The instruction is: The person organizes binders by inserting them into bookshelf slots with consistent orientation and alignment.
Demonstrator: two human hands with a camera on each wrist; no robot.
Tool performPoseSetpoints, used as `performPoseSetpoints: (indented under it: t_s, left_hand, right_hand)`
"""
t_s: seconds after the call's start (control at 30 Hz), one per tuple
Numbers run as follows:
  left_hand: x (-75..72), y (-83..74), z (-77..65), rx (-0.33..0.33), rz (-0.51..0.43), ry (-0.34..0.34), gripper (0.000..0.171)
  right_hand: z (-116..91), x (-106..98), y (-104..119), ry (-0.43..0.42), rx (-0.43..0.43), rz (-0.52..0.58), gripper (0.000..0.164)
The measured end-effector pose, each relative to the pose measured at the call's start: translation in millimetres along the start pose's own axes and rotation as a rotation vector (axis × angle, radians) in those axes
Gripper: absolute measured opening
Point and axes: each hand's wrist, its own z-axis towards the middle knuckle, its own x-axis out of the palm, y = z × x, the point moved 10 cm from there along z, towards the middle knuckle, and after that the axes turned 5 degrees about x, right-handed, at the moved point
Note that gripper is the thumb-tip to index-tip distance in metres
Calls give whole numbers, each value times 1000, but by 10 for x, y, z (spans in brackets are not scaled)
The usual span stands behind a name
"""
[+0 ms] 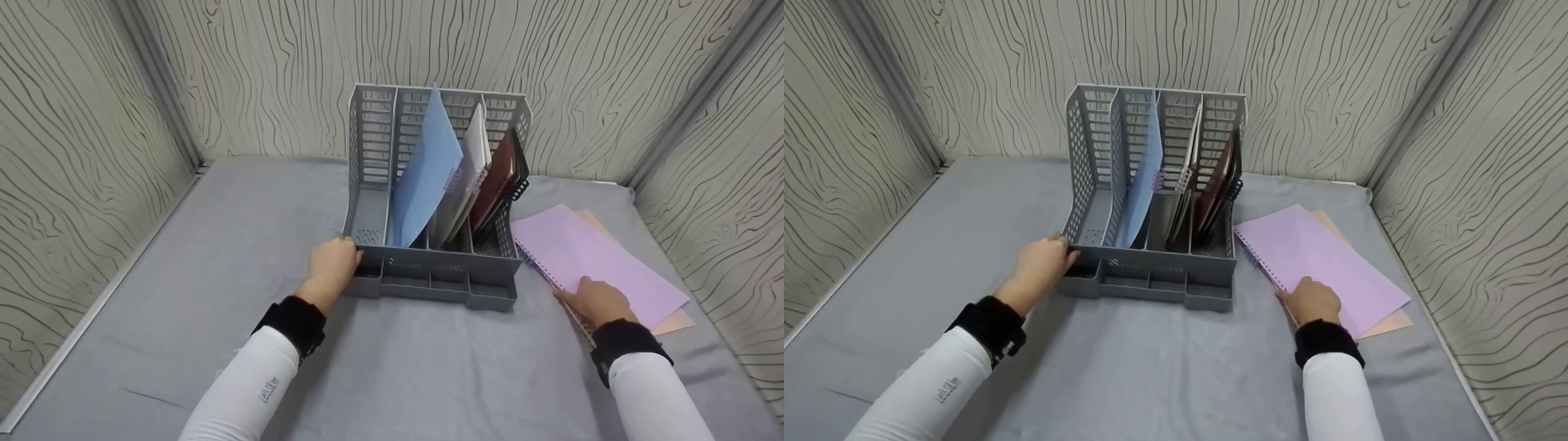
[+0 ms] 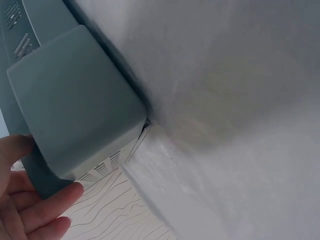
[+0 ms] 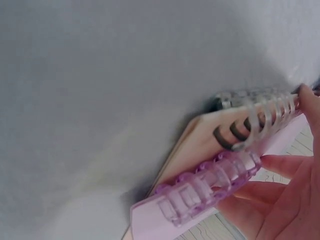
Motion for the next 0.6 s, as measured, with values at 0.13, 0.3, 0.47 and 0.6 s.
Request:
performPoseSetpoints:
  t_s: [0.13, 0.3, 0.47, 0.6]
  left_hand:
    - [-4, 2, -1, -4, -8, -9, 29]
    - [-14, -5, -7, 3, 23, -15, 30]
    - [-38, -14, -11, 5, 26, -26, 30]
    - [-31, -13, -11, -1, 15, -11, 31]
  right_hand:
    - [3, -13, 12, -12, -20, -14, 73]
    - [9, -49, 19, -59, -25, -39, 75]
    - [11, -59, 1, -82, -27, -57, 76]
    - [3, -54, -11, -81, -28, -56, 75]
